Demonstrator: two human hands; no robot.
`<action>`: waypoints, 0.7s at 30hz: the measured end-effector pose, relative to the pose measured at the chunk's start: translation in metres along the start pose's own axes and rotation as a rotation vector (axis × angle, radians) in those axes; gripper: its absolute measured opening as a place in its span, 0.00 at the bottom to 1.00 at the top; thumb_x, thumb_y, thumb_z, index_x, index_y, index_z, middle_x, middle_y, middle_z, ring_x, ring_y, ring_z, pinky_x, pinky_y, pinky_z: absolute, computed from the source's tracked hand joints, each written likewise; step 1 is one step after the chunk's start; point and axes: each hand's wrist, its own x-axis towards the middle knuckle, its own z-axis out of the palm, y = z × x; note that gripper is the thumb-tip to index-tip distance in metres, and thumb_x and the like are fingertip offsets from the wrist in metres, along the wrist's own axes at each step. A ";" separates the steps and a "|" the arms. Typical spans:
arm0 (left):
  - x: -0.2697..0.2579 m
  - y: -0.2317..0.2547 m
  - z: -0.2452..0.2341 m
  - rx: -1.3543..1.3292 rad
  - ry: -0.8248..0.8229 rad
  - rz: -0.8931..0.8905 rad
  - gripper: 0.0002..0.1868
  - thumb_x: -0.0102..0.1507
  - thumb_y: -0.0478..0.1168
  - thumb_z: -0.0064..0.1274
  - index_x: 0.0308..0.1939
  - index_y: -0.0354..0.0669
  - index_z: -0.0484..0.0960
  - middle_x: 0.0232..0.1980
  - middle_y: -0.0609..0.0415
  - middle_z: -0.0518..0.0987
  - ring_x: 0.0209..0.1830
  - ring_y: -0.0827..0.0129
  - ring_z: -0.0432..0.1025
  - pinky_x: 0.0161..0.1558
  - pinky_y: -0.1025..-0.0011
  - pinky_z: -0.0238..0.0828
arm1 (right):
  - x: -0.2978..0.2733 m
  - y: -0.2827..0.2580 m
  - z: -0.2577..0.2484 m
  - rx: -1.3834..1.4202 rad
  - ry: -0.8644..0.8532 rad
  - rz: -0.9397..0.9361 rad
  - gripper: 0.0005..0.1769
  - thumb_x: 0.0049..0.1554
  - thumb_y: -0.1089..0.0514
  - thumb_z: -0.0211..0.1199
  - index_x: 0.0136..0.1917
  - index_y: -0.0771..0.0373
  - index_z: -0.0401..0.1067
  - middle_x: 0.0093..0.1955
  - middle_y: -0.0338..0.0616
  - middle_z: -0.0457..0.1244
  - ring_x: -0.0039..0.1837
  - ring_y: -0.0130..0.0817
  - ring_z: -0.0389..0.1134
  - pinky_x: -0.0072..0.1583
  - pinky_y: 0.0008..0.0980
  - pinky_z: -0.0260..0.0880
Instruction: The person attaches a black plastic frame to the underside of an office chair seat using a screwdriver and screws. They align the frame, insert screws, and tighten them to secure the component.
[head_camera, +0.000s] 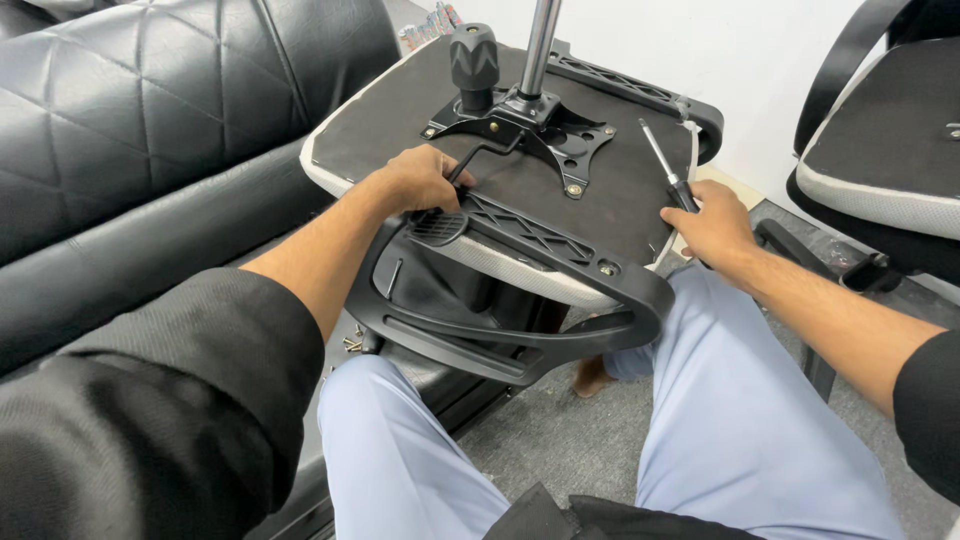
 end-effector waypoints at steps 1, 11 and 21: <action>0.000 0.000 0.000 -0.004 -0.003 0.014 0.29 0.48 0.35 0.65 0.55 0.58 0.88 0.50 0.54 0.87 0.49 0.66 0.80 0.56 0.71 0.74 | 0.003 0.000 0.000 0.042 -0.023 0.057 0.17 0.57 0.58 0.67 0.58 0.66 0.74 0.43 0.46 0.66 0.36 0.32 0.67 0.37 0.33 0.71; -0.018 -0.004 -0.001 0.003 -0.045 0.037 0.36 0.44 0.37 0.73 0.58 0.56 0.85 0.52 0.55 0.85 0.51 0.66 0.80 0.57 0.71 0.74 | 0.022 0.022 0.007 0.357 -0.157 0.150 0.25 0.55 0.56 0.69 0.66 0.53 0.72 0.44 0.38 0.62 0.36 0.25 0.62 0.36 0.26 0.70; -0.002 -0.016 -0.021 -0.127 -0.125 -0.002 0.37 0.44 0.31 0.71 0.59 0.56 0.86 0.52 0.58 0.87 0.50 0.67 0.80 0.57 0.72 0.73 | 0.003 0.024 0.012 0.619 -0.206 0.297 0.47 0.48 0.58 0.73 0.77 0.43 0.58 0.54 0.42 0.65 0.43 0.27 0.67 0.38 0.26 0.71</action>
